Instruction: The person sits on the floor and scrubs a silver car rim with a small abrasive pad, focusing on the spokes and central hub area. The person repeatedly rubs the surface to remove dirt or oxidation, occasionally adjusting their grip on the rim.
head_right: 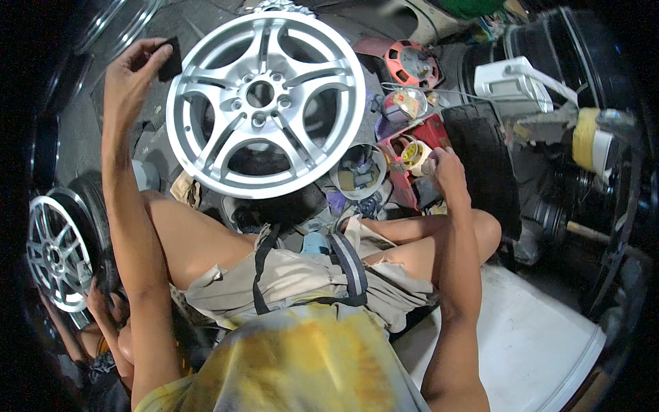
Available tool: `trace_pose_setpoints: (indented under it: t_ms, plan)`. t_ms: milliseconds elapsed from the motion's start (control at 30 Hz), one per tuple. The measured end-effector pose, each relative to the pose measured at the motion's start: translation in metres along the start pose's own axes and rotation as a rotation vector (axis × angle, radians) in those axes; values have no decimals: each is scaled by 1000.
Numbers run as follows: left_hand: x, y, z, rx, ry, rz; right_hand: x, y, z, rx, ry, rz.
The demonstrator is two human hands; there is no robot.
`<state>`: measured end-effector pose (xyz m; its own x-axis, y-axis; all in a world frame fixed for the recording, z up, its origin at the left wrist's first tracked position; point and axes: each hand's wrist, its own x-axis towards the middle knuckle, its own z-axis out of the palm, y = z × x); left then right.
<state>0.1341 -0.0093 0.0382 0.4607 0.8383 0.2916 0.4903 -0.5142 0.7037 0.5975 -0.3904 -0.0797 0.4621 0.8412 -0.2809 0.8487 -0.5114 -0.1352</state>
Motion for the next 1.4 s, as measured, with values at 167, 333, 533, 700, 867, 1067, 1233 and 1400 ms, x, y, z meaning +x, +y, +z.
trace_pose_setpoints:
  t_ms: [167,333,533,700,867,1067,1233,1400]
  plan:
    - [-36,83,57,-411,-327,-204,-10,-27,-2,-77,130,-72]
    - [-79,109,128,-648,-612,-412,-4,-99,-22,730,-128,-161]
    - [-95,109,161,-912,-619,-611,-11,-177,-36,1337,-362,-226]
    - [-107,88,152,-676,-712,-570,-8,-182,-32,1156,-293,-259]
    - [-108,60,124,160,-892,-340,-10,-170,-32,790,-356,-167]
    - [-119,60,131,61,-879,-65,-6,-179,-15,789,-389,-400]
    - [-125,76,140,-508,-730,-15,-4,-190,-35,1132,-644,-215]
    - [-124,91,145,-605,-620,-115,-6,-183,-37,1268,-656,-99]
